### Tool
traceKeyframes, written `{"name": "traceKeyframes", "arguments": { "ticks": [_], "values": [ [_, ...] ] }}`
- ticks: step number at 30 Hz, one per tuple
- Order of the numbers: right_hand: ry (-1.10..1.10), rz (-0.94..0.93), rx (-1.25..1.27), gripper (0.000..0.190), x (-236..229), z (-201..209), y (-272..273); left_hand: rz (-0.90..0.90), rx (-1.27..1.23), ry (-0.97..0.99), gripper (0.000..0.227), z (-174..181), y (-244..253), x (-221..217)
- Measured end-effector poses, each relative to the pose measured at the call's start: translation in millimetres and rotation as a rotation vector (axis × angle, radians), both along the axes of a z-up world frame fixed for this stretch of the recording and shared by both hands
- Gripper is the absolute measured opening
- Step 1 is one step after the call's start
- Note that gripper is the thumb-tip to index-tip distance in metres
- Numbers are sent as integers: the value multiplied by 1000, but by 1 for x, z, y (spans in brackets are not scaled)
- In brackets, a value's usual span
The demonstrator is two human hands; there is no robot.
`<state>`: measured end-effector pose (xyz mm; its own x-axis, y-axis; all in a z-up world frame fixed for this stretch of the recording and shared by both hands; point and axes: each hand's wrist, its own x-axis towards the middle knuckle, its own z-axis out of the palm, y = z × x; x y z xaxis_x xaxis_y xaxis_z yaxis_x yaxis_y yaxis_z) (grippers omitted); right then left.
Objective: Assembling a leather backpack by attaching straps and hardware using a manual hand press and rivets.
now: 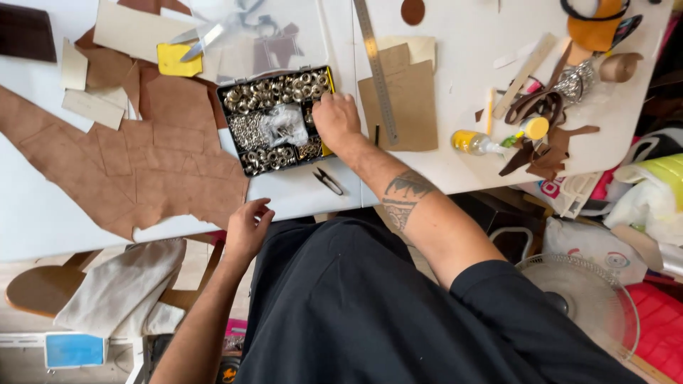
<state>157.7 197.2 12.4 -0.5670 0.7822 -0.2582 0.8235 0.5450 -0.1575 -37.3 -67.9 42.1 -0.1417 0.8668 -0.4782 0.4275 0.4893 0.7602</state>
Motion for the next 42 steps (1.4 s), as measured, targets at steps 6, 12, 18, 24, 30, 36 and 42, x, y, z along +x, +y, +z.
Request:
{"name": "traceKeyframes", "arguments": {
  "ticks": [6, 12, 18, 24, 30, 36, 42],
  "values": [
    [70, 45, 124, 13, -1, -19, -1, -10, 20, -19, 30, -4, -3, 5],
    [84, 38, 233, 12, -10, -28, -5, -28, 48, -29, 31, -2, 1, 2],
    [44, -22, -1, 10, -3, -3, 4, -4, 2, -78, 31, 23, 26, 1],
    [125, -35, -134, 13, -1, 47, -19, 162, -8, -289, 26, 31, 73, 23],
    [169, -133, -278, 15, 14, 81, -48, 353, 22, -421, 29, -2, 114, 55],
    [420, -166, -496, 24, 49, 128, -37, 488, -123, -826, 40, 3, 135, 106],
    [746, -260, -310, 20, 191, 129, 81, 269, 20, -203, 28, -27, 190, 121]
  ]
}}
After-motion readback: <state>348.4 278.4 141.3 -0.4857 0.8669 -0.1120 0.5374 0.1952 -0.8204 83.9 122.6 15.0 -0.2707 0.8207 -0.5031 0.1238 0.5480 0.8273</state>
